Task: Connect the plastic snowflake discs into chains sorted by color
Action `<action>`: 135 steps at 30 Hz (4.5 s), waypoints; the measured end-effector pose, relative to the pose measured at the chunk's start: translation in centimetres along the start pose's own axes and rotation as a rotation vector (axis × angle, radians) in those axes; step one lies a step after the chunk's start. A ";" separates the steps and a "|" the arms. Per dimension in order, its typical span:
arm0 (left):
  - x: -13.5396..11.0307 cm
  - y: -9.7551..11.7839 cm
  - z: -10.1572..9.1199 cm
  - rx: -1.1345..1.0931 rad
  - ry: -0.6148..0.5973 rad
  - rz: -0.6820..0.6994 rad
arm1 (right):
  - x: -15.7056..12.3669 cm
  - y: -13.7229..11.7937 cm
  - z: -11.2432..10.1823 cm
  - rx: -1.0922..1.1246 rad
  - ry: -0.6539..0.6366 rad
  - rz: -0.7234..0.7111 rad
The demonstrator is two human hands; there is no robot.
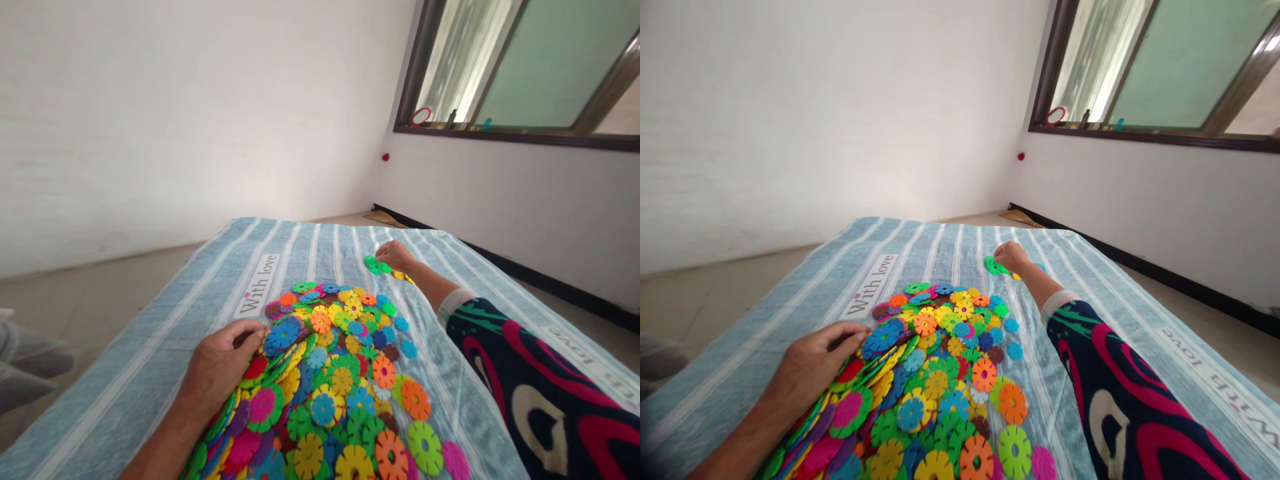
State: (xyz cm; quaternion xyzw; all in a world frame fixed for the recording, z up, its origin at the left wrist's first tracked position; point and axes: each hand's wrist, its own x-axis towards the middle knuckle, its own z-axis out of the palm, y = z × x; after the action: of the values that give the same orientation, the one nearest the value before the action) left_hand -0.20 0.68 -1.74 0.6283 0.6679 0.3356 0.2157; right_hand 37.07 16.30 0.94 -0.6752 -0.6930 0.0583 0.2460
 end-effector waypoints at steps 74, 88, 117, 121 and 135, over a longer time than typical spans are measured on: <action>0.2 -0.2 0.0 0.000 0.015 0.035 | -1.9 0.6 -1.8 -0.398 -0.233 -0.022; 0.0 0.3 -0.1 -0.019 0.018 0.051 | -2.1 0.4 -2.3 -0.485 -0.245 0.041; 0.1 0.0 0.0 -0.016 0.016 0.044 | -2.5 0.0 -1.7 -0.564 -0.230 0.050; 0.1 0.1 0.0 -0.013 0.017 0.037 | -2.7 0.3 -2.2 -0.524 -0.191 0.071; 0.2 -0.2 0.0 0.000 0.024 0.055 | -5.4 1.1 -3.4 -0.293 -0.132 0.073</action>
State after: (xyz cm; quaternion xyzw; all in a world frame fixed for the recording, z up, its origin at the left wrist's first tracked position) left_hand -0.32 0.85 -1.86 0.6423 0.6529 0.3489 0.1987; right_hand 39.32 10.33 2.01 -0.7231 -0.6839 0.0098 0.0965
